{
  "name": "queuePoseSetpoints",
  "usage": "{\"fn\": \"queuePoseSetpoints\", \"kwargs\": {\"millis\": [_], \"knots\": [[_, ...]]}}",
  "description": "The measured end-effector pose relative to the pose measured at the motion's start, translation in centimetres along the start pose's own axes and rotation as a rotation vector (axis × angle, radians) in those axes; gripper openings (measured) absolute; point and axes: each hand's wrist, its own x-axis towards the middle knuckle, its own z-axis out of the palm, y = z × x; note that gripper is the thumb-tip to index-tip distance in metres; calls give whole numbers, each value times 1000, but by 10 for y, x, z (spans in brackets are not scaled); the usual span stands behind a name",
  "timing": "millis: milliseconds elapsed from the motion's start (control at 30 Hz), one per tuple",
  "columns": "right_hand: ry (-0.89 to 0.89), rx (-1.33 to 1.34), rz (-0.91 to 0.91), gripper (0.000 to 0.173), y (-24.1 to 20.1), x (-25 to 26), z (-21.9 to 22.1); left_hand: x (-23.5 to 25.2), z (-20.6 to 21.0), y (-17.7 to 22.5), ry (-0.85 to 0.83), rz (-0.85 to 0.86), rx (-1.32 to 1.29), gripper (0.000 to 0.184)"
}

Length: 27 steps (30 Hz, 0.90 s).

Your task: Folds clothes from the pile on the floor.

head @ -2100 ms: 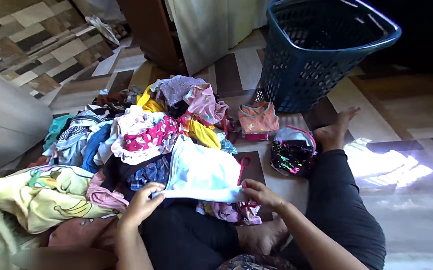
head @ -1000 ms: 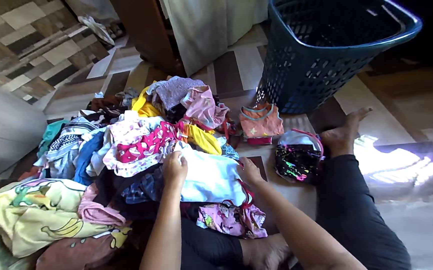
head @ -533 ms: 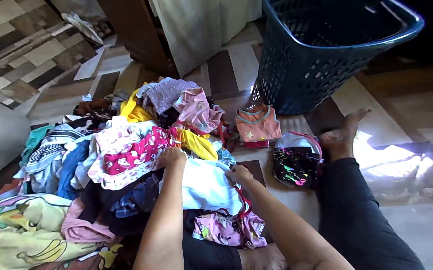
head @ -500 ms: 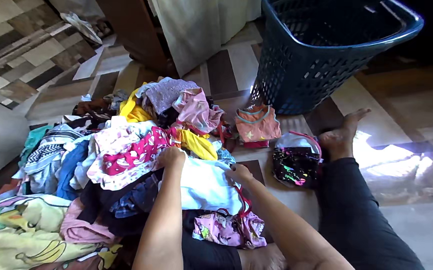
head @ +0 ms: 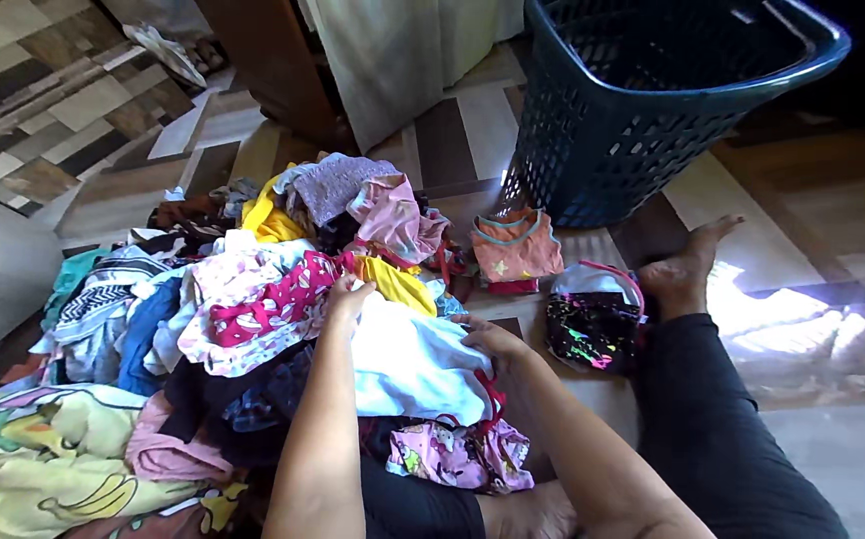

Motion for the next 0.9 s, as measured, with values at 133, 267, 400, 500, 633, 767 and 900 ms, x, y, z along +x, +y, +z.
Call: {"fn": "queuePoseSetpoints", "kwargs": {"millis": [133,267,400,500,633,767,900], "knots": [[60,63,-19,64,1,0,-4,4,1,-5,21,84,-124,66],[108,172,-58,53,4,-1,-4,6,-2,-4,32,109,-200,47],[228,340,-29,40,5,-1,-3,6,-6,0,23,120,-188,34],[374,422,0,30,6,8,-4,4,-8,2,-14,166,-84,32],[450,78,-6,37,3,6,0,1,-12,6,-69,243,116,35],[480,73,14,33,-7,-2,5,-7,-20,8,-86,300,115,38],[476,87,-30,35,-14,-12,6,-28,-30,5,-130,347,61,39]]}}
